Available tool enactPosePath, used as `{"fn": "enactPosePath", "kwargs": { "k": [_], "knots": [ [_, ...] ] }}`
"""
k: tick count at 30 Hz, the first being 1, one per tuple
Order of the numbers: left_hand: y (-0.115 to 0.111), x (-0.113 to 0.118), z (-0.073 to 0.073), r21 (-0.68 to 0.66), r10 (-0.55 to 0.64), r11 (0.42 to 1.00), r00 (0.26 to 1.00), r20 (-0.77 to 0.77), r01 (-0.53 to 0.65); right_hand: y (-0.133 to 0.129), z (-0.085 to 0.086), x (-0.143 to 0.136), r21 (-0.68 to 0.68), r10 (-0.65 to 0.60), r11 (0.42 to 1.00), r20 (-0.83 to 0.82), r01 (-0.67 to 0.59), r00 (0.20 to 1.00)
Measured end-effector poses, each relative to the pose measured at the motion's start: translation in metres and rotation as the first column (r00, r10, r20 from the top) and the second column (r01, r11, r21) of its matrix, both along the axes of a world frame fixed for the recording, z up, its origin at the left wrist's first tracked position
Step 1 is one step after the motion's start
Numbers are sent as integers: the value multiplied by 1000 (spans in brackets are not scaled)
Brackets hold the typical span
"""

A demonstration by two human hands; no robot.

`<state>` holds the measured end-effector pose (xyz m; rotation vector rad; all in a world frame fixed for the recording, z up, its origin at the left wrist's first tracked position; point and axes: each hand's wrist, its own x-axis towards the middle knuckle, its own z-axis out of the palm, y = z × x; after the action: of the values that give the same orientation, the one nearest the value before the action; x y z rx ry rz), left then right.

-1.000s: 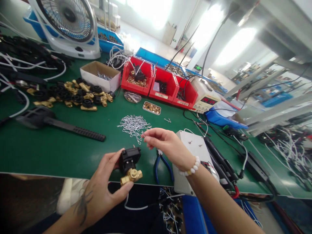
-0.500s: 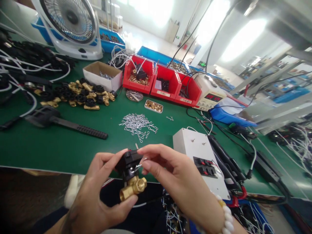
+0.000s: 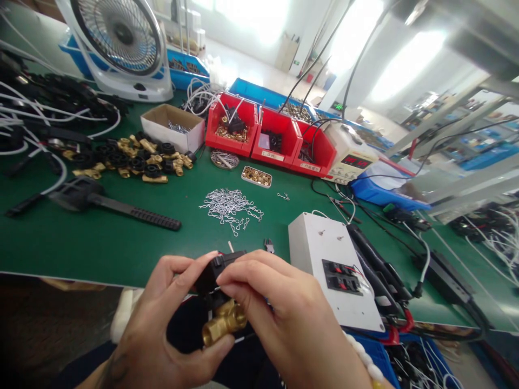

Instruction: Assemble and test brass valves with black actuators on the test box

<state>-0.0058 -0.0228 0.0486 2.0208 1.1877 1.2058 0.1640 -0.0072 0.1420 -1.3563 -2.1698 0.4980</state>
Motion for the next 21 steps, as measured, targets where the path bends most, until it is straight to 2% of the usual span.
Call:
{"fn": "enactPosePath", "kwargs": {
  "k": [3,9,13,18,21],
  "knots": [
    [1,0,0,4,1,1000,1000,-15,-1,2,0,0,-26,17,1000,18,-17,1000],
    [2,0,-1,-14,0,1000,1000,-4,0,1,1,-7,60,29,998,22,-30,999],
    [2,-1,-1,-11,-7,1000,1000,-6,7,1,6,-10,91,1,996,81,-8,997],
    [1,-1,0,8,5,1000,1000,3,-5,2,9,-9,36,8,999,73,-11,997],
    [2,0,1,-4,21,1000,1000,17,-21,1,5,-9,14,17,1000,41,-17,999]
  ]
}}
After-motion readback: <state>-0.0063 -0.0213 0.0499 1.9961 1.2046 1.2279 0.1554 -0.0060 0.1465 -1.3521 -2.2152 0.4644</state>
